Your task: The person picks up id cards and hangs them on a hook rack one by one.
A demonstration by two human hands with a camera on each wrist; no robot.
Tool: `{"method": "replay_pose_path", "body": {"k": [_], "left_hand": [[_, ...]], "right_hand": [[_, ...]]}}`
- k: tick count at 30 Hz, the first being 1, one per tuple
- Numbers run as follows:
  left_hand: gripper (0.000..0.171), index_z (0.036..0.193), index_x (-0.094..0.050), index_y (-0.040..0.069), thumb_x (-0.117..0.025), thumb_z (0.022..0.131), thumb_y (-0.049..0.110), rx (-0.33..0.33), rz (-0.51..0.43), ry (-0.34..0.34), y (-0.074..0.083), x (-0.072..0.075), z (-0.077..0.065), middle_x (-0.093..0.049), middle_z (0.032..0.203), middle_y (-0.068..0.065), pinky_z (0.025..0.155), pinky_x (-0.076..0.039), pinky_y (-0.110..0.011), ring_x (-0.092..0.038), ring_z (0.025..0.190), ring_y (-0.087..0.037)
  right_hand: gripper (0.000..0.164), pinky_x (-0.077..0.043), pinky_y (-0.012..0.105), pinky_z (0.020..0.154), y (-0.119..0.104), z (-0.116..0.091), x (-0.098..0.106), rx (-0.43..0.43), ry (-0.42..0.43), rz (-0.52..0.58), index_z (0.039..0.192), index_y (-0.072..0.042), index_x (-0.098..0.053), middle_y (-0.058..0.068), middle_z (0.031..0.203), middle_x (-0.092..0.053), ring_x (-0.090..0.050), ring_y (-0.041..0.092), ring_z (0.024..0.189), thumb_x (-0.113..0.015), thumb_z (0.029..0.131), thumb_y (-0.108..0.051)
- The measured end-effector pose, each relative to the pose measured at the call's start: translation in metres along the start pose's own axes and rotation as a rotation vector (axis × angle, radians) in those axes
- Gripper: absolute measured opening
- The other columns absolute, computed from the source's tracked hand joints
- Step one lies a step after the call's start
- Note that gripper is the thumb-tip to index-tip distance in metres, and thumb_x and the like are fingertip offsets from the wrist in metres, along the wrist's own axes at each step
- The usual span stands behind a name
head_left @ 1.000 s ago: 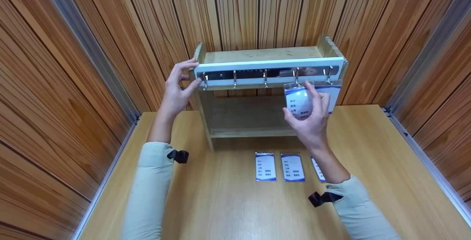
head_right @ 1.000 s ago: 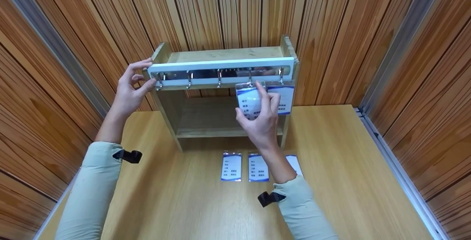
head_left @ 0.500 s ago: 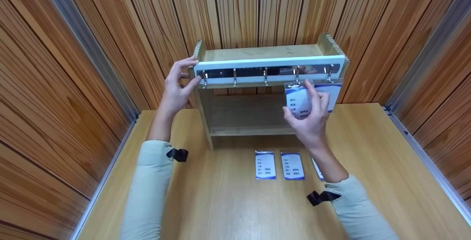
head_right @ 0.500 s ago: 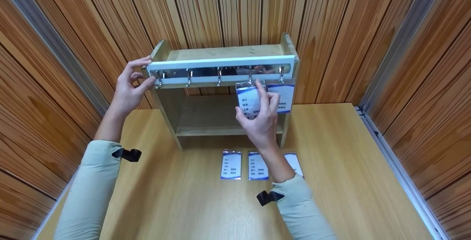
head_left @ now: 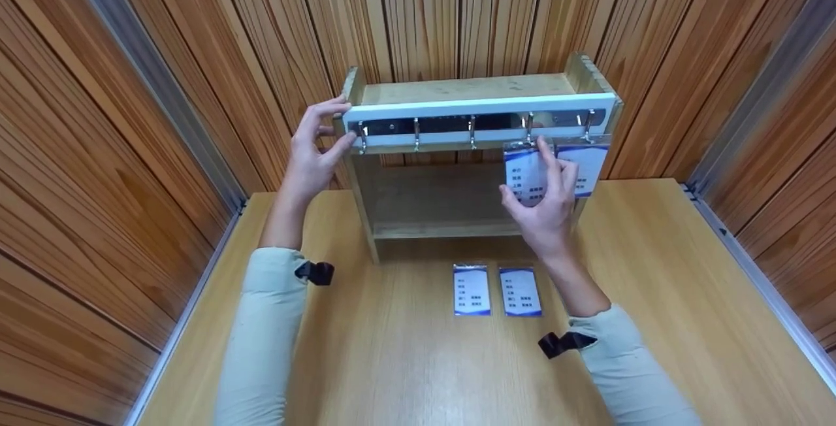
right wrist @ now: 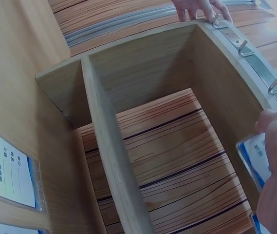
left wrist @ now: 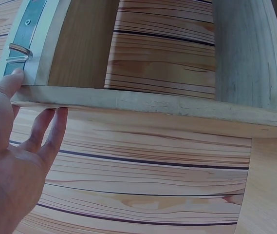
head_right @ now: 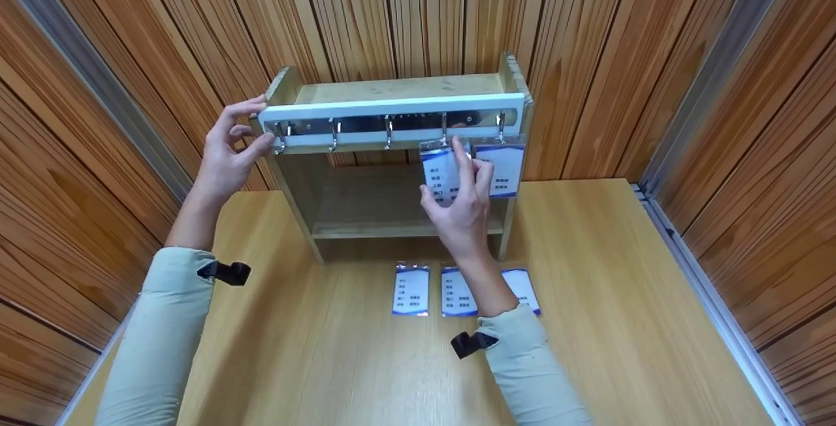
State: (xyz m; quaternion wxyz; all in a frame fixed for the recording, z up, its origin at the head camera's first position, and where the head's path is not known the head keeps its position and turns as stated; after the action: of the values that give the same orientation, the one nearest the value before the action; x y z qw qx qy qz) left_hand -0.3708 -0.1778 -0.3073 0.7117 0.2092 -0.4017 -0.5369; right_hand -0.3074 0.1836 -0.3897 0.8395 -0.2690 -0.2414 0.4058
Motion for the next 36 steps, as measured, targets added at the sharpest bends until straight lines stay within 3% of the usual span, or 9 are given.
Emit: {"method": "replay_pose_path", "body": {"k": [7,12,17,24,31,36], "left_hand": [[0.039,0.137,-0.054,0.016,-0.064,0.099,0.013,0.013,0.006,0.012,0.003,-0.002,0.000,-0.044,0.158,-0.004,0.102,-0.046,-0.050,-0.050,0.130,-0.031],[0.038,0.136,-0.053,0.010,-0.061,0.099,0.006,0.020,-0.001,0.011,0.020,-0.004,-0.004,-0.044,0.158,-0.011,0.104,-0.045,-0.052,-0.049,0.131,-0.032],[0.038,0.136,-0.053,0.011,-0.061,0.099,0.006,0.018,0.010,0.011,0.028,-0.004,-0.007,-0.044,0.157,-0.014,0.109,-0.042,-0.053,-0.047,0.135,-0.031],[0.039,0.136,-0.053,0.013,-0.063,0.098,0.009,0.011,0.004,0.024,0.004,-0.003,0.000,-0.044,0.158,-0.009,0.110,-0.039,-0.052,-0.045,0.138,-0.029],[0.037,0.134,-0.056,0.028,-0.066,0.098,0.023,0.011,0.013,-0.001,-0.001,-0.001,0.000,-0.045,0.158,0.003,0.098,-0.049,-0.048,-0.051,0.129,-0.028],[0.038,0.135,-0.056,0.025,-0.065,0.099,0.022,0.004,0.011,-0.003,0.000,-0.001,0.000,-0.045,0.157,0.003,0.102,-0.047,-0.050,-0.050,0.131,-0.025]], "right_hand": [[0.086,-0.040,0.033,0.102,0.003,0.001,0.001,-0.020,-0.019,0.020,0.153,-0.028,-0.044,0.016,0.121,-0.047,-0.046,0.022,0.118,-0.087,0.079,-0.016],[0.086,-0.037,0.034,0.099,0.002,0.000,0.002,-0.015,-0.022,0.040,0.153,-0.026,-0.044,0.017,0.123,-0.048,-0.045,0.023,0.117,-0.087,0.079,-0.018],[0.086,-0.039,0.040,0.104,0.002,-0.001,0.003,-0.019,-0.031,0.029,0.154,-0.029,-0.042,0.017,0.128,-0.049,-0.046,0.023,0.121,-0.086,0.080,-0.025],[0.087,-0.039,0.049,0.107,0.003,-0.001,0.004,-0.023,-0.020,0.029,0.154,-0.030,-0.043,0.017,0.132,-0.047,-0.043,0.024,0.125,-0.088,0.079,-0.023],[0.086,-0.039,0.038,0.100,0.003,-0.004,0.006,-0.016,-0.039,0.040,0.153,-0.027,-0.044,0.015,0.133,-0.046,-0.042,0.023,0.124,-0.087,0.079,-0.022],[0.085,-0.043,0.031,0.092,0.004,-0.007,0.009,-0.014,-0.067,0.021,0.154,-0.031,-0.042,0.015,0.134,-0.045,-0.042,0.021,0.123,-0.086,0.081,-0.025]]}}
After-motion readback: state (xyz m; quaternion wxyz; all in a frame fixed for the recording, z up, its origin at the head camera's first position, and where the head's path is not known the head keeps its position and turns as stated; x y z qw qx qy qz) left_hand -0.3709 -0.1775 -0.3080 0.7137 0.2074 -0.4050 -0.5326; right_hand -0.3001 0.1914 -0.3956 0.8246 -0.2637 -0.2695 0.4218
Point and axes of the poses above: each hand's wrist, its own z-axis towards the middle knuckle, its own x-axis out of the back of the hand, y = z × x, the point moved 4 cm from there along z, towards the middle knuckle
